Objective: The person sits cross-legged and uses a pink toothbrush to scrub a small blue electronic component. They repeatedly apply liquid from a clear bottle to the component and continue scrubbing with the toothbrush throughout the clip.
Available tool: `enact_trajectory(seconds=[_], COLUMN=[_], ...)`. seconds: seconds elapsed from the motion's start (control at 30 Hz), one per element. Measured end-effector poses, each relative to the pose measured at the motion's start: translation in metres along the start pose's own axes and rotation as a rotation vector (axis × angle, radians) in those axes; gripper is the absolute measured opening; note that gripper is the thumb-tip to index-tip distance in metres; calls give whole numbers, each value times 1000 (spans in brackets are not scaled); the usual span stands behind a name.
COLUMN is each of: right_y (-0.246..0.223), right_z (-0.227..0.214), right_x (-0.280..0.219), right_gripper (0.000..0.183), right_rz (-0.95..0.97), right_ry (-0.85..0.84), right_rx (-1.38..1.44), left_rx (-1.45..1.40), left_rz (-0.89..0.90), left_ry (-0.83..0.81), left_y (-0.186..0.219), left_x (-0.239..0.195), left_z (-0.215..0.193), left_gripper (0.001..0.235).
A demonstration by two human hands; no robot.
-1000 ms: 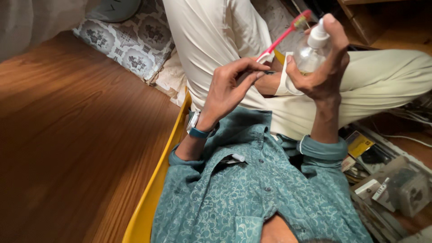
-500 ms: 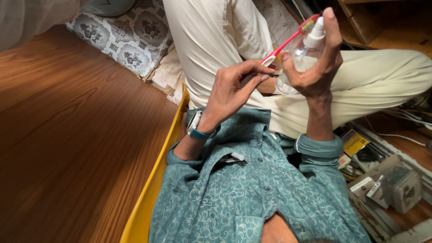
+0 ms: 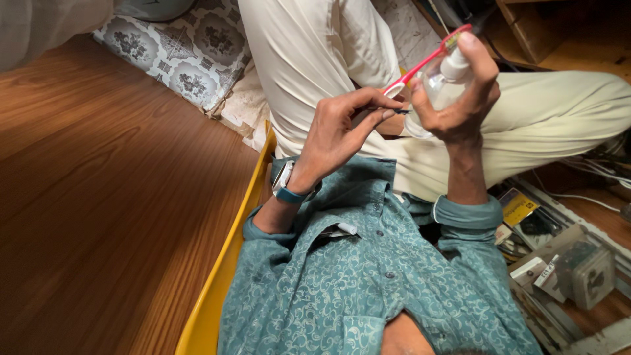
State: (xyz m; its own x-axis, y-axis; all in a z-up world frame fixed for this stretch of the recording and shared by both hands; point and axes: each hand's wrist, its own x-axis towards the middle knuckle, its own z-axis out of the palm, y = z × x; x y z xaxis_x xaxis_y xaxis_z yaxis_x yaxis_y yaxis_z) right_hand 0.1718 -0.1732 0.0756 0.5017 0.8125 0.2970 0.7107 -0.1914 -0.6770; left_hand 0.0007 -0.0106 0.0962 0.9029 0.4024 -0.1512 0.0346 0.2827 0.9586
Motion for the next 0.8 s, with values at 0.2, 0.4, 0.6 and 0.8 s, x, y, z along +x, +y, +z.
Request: enact_trajectory(seconds=[0.2,0.4,0.6,0.8], right_y=[15,49,164,216], right_z=[-45,-146,-231,-219], right_x=[-1,-20,-89,-40], right_gripper=[94,83,57,73], right_rz=[-73,-27,234,509], right_ry=[-50,-288,-274,-401], right_rx=[-62,-657,-902,-911], left_rx=[7,32,47,9], left_rz=[-29,-85,-149,-128], left_ry=[6,54,60,58], left_y=[1,2,3,2], left_x=[2,3,5,5], left_z=[0,-3,-1,-1], left_gripper=[16,16,17,17])
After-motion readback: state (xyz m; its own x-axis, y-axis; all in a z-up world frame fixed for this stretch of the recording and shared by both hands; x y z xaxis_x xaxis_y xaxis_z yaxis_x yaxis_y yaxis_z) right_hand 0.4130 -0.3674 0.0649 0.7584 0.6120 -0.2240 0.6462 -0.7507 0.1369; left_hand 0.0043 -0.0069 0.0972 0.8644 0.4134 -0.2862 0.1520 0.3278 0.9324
